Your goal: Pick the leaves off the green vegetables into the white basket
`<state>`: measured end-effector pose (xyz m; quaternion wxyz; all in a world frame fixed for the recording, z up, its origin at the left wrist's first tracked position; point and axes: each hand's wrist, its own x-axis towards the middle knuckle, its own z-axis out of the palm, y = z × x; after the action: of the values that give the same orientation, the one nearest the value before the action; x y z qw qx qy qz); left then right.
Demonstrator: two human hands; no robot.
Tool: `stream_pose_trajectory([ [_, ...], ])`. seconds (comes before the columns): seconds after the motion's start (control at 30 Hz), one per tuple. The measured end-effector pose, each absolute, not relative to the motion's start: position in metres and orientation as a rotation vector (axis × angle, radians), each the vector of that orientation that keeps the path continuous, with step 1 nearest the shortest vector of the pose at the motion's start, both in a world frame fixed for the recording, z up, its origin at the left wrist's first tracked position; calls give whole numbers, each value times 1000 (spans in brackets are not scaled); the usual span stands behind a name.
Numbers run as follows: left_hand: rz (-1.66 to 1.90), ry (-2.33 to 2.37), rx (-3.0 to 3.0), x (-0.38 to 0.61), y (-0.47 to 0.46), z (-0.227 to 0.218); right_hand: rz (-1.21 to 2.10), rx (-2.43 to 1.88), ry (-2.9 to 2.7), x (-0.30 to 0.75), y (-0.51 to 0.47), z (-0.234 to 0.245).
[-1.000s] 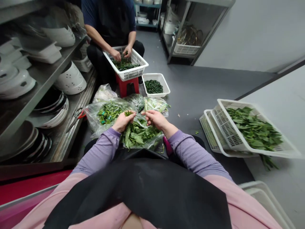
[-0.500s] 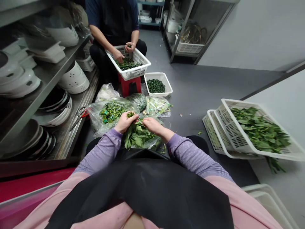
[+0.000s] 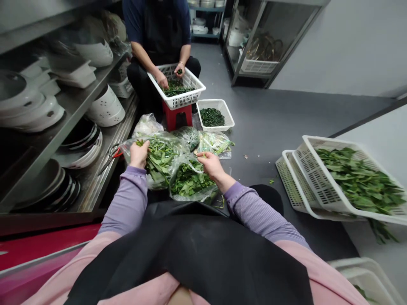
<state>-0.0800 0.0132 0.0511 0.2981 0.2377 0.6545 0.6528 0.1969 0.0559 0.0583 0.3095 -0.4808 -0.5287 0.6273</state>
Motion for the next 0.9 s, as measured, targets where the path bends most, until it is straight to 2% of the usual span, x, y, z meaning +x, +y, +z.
stream_pose_trajectory([
  [0.17,1383,1062,666,-26,1,67,1090,-1051,-2011,180,39,76],
  [0.27,1274,887,677,1,-2,72,956,-969,-2166,170,35,86],
  [0.4,1210,831,696,17,-3,75,1013,-952,-2219,164,35,82],
  [0.57,1151,765,650,21,-4,74,1334,-989,-1927,167,39,69],
  [0.7,1217,812,606,22,0,65,1204,-1041,-1797,169,40,63],
  [0.8,1353,991,593,15,8,53,1179,-1143,-1540,179,50,60],
  [0.9,1474,1408,713,2,15,46,1233,-1233,-1197,199,72,62],
])
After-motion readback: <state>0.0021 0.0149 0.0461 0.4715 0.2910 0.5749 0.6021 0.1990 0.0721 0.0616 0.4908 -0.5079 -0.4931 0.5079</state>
